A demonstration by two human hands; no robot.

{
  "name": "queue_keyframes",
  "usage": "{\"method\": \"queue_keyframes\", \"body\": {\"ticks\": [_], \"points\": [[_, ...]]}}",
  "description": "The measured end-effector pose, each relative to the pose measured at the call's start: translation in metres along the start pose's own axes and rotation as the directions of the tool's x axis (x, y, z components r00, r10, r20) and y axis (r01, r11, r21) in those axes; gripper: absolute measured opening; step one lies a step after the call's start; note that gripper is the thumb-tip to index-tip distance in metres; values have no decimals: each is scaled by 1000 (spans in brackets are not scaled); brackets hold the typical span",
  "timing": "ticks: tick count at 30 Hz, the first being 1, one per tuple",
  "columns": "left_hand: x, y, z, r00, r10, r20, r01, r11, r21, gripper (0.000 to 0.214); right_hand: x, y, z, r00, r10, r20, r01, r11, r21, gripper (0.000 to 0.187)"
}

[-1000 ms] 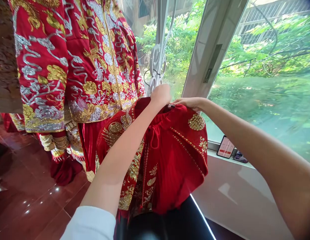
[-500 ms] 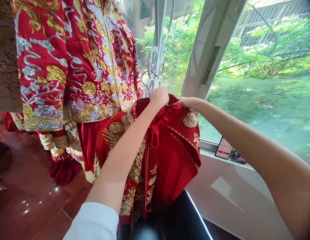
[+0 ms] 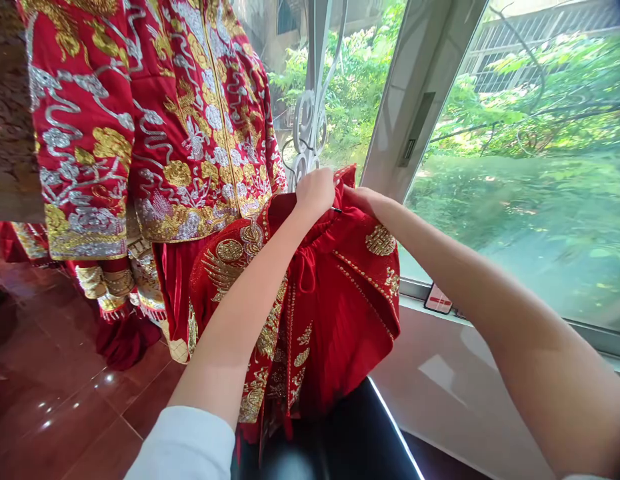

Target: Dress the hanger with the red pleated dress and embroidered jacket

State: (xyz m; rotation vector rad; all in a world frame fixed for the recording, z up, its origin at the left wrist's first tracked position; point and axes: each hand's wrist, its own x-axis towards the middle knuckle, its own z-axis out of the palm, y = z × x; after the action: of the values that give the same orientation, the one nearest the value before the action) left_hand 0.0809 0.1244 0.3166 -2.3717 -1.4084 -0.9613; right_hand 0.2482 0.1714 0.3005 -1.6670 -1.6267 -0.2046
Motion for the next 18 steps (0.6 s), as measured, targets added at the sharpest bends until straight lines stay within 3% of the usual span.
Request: {"method": "queue_keyframes", "body": {"ticks": [2,4,7,8,10,12,15,18], "points": [[-1,0,0,1000,7,-5,-7,1000,7,31,-8,14,-23,999,1,-49,-5,997,-73,30],[-1,1,0,1000,23,-12,-23,1000,11,31,-19,33,-45,983,-21,-183,-11,984,-176,18],[-1,3,1,999,34,-6,-33,999,25,30,-41,53,-50,921,47,-386,-143,964,-223,21],[-1,4,1,999,32,-2,-32,999,28,31,-48,55,-44,923,108,-370,-191,962,-195,24],[-2,5,1,1000,25,11,-25,999,28,33,-57,56,-29,951,208,-230,-245,959,-143,27],[-2,6,1,999,24,23,-25,999,27,35,-57,54,-28,973,203,-111,-219,963,-156,27],[-2,6,1,1000,25,17,-26,999,27,34,-39,53,-60,981,130,-141,-158,964,-212,26],[-3,5,1,999,42,-25,-41,999,15,33,-25,53,-86,955,17,-297,-112,945,-308,35]]}}
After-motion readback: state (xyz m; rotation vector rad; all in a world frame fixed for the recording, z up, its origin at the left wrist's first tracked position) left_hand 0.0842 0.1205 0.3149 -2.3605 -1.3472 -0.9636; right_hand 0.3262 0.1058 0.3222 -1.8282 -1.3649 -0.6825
